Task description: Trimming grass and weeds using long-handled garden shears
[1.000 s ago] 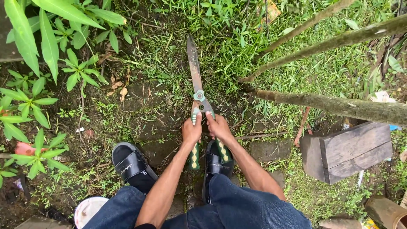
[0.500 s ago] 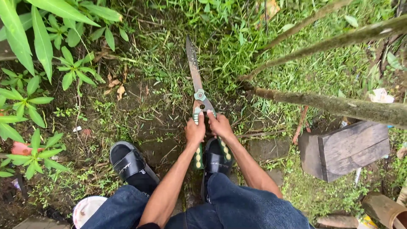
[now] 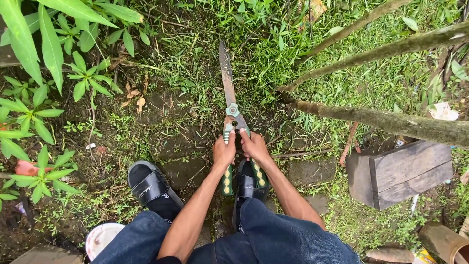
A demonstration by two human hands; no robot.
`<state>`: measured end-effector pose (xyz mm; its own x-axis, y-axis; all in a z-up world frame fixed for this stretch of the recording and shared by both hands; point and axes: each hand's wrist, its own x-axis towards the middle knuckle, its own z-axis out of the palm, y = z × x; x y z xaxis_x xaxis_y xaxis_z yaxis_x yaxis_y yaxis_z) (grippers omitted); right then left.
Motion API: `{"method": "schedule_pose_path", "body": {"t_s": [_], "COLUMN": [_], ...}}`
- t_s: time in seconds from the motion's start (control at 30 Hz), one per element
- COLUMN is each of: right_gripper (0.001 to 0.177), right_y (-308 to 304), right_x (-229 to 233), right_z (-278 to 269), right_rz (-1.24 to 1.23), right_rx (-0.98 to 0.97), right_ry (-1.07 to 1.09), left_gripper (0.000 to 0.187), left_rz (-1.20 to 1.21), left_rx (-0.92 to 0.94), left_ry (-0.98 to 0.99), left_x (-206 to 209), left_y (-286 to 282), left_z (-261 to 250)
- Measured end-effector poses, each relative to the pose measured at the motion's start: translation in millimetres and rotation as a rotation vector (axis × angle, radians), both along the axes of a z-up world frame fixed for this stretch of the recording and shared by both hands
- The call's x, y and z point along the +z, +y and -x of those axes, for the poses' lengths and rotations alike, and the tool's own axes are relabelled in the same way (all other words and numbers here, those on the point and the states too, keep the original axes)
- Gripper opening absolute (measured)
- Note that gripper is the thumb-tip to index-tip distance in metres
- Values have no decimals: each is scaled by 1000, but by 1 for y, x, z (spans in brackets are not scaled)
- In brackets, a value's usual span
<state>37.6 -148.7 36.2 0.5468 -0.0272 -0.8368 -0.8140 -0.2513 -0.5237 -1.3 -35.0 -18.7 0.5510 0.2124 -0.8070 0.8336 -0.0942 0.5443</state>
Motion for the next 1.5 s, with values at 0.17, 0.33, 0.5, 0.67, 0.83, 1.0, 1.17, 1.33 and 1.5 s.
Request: {"method": "schedule_pose_path", "body": {"t_s": [0.17,0.33,0.5,0.67,0.83,1.0,1.17,1.33,1.5], "right_gripper": [41,42,41,42,42,39,39,41,39], "right_y": [-3,-16,-42,-39,1,4,-4,-30,-37], "right_x": [8,1,22,3,-4,11,-3,-5,32], "right_z": [-4,-5,-14,-15,-6,-5,-2,-8,-28], "right_rz": [-15,-34,-29,-50,-49,-26,-35,-30,-23], "right_rx": [5,13,174,197,21,-36,-14,52,203], "right_ry": [3,5,59,74,5,25,47,50,38], "left_gripper": [43,37,40,36,37,46,45,40,51], "left_rz": [40,131,114,93,19,-17,7,24,20], "left_rx": [31,49,-187,-122,34,-51,-32,-45,-270], "left_ry": [-12,9,11,15,-26,17,-9,-5,-29], "left_x": [3,57,25,35,23,18,-9,33,46], "left_y": [0,7,34,37,-1,-1,-2,8,35], "left_z": [-1,-18,-9,-6,-15,-11,0,-6,-13]}}
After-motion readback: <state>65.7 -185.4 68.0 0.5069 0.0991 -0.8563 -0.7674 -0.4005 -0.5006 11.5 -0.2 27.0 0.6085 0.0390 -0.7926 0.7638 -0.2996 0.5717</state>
